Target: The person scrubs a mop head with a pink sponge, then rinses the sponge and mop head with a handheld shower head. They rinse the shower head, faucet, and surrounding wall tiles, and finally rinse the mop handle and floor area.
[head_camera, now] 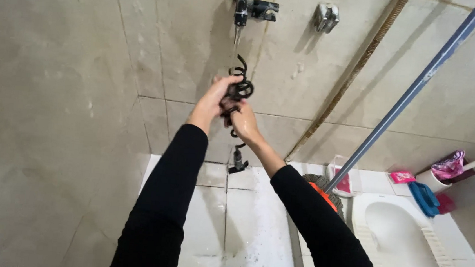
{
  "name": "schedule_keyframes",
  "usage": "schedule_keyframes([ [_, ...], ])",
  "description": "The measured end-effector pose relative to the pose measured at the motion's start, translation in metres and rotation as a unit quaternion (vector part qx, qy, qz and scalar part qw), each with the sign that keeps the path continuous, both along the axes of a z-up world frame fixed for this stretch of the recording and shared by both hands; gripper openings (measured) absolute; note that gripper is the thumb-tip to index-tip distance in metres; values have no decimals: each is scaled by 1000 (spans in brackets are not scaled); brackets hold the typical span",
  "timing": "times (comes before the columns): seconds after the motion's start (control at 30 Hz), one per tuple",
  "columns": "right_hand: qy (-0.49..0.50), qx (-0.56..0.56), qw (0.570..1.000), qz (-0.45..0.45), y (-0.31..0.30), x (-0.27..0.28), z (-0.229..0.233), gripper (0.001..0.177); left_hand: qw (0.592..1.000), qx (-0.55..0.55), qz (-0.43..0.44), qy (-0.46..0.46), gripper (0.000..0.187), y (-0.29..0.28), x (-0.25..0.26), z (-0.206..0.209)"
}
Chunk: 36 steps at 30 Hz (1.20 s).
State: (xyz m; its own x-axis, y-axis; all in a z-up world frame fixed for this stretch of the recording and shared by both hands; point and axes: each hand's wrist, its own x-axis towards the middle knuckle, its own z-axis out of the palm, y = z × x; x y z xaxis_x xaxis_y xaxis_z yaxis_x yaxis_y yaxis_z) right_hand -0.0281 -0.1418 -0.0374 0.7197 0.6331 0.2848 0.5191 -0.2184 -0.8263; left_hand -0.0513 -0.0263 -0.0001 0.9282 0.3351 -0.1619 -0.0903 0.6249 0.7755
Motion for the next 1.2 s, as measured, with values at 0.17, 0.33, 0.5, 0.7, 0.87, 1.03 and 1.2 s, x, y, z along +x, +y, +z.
schedule_keyframes([
  [0.17,-19,-114,991,69,-25,-26,59,42,994,13,-82,70,58,-5,-21,39],
  [0.33,165,-62,980,95,-17,10,25,28,994,69,-38,75,42,17,11,8],
  [0.5,284,112,951,50,-33,6,36,49,983,156,82,60,76,2,-27,36],
  [0.7,349,208,911,-76,-16,41,46,39,888,360,229,174,35,28,37,-20],
  [0.87,124,155,975,-98,9,44,107,33,895,386,211,73,64,-19,-9,41],
  [1.03,-111,-7,988,-105,4,-4,148,33,947,235,214,57,43,2,33,66],
  [1.2,5,108,992,-60,17,40,113,40,893,357,181,-207,74,70,163,-9],
])
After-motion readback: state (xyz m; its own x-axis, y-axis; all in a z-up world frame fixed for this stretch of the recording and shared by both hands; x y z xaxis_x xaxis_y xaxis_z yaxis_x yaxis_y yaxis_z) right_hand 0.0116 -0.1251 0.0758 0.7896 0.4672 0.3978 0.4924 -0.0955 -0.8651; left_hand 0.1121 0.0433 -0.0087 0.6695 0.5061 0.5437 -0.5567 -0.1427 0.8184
